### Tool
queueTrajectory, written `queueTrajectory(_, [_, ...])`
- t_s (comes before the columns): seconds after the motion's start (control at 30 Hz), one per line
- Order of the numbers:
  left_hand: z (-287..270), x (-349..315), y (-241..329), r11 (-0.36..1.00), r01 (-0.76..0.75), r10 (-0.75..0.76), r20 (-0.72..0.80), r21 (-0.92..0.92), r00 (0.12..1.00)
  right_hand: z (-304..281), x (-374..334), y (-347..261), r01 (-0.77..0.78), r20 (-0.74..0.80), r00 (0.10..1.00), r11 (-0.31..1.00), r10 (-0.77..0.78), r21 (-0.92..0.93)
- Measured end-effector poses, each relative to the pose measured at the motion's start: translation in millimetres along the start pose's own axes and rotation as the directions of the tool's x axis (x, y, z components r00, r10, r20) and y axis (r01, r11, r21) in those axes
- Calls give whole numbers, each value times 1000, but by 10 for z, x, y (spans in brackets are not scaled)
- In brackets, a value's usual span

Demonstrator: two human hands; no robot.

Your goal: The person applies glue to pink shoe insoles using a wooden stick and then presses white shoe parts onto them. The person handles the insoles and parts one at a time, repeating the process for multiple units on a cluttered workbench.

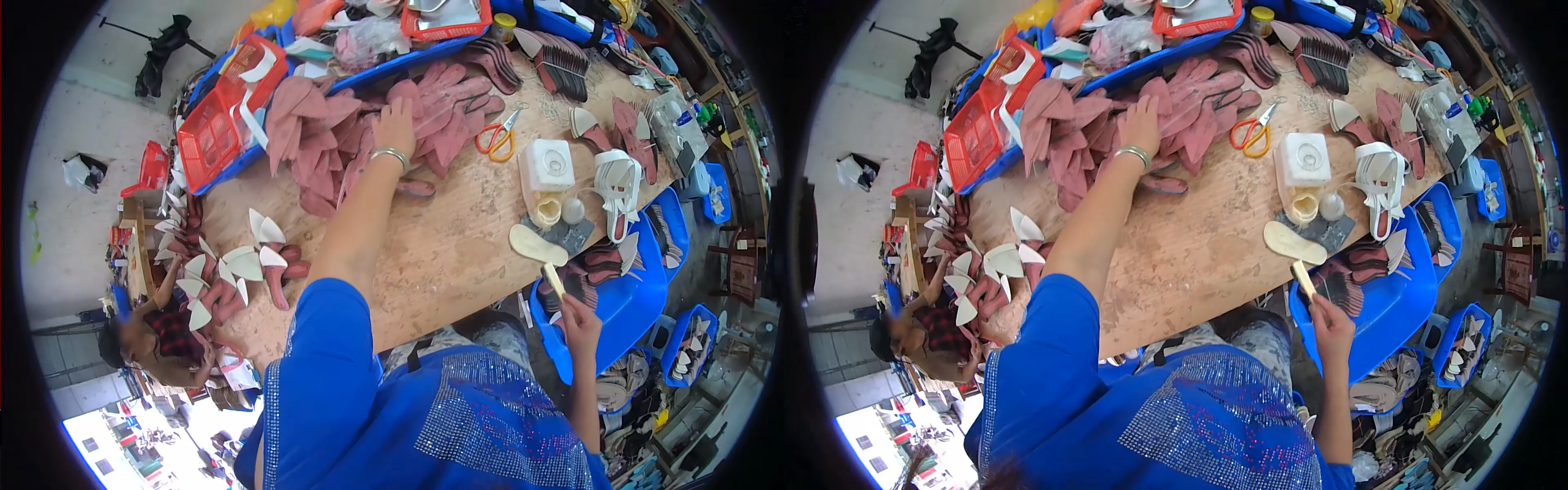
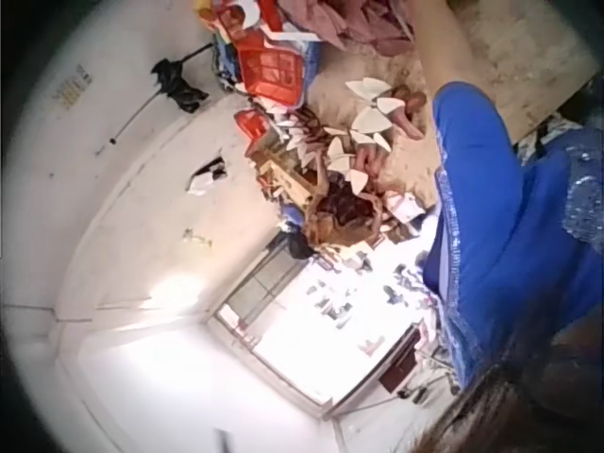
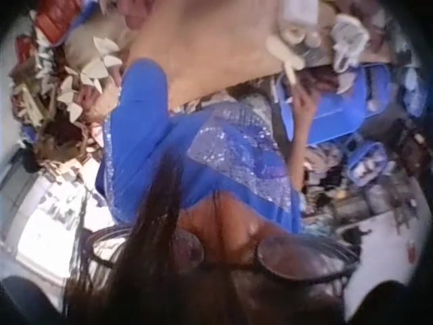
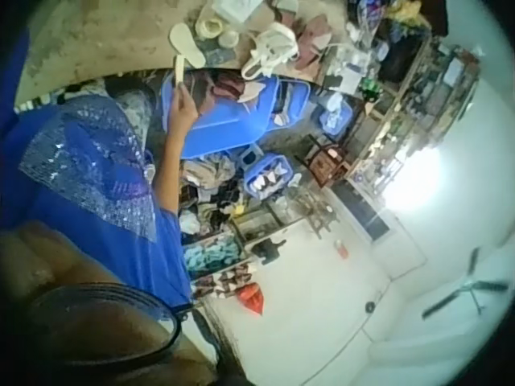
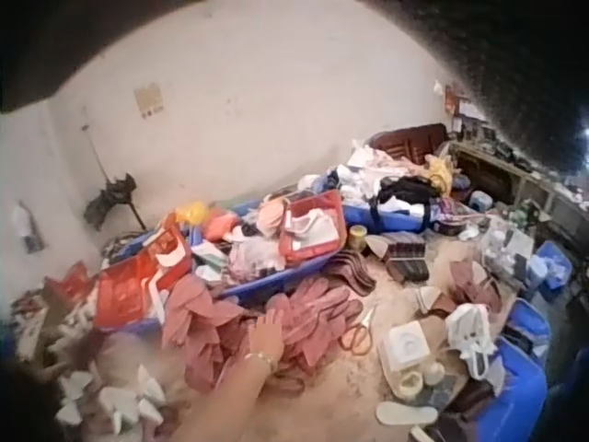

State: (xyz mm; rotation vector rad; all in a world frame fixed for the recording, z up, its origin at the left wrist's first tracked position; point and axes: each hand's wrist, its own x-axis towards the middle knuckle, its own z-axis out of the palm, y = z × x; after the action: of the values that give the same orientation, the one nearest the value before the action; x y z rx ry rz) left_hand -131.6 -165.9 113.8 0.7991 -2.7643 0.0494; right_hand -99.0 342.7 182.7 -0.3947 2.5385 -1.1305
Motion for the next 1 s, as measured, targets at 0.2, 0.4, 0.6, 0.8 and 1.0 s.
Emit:
queueTrajectory(0.2, [93, 585, -21, 852, -360, 305, 200, 381, 931, -208, 44, 232, -43, -26, 999, 999, 43, 14])
queueTrajectory(0.4, [95, 710, -205, 878, -338, 295, 172, 339, 940, -263, 224, 320, 16, -49, 999, 1000, -16, 11])
queueTrajectory(0.6, [-309, 778, -315, 986, -107, 89, 142, 127, 986, -216, 360, 305, 53, -19, 998, 999, -53, 7])
queueTrajectory(0.8, [-1224, 815, -466, 993, -106, 116, -342, 48, 932, -241, 521, 84, 222, -17, 975, 975, -222, 12])
queueTrajectory(1.0, [-2247, 4, -305, 891, -453, 441, -196, -23, 876, -204, 571, 25, 208, -10, 978, 972, -208, 113])
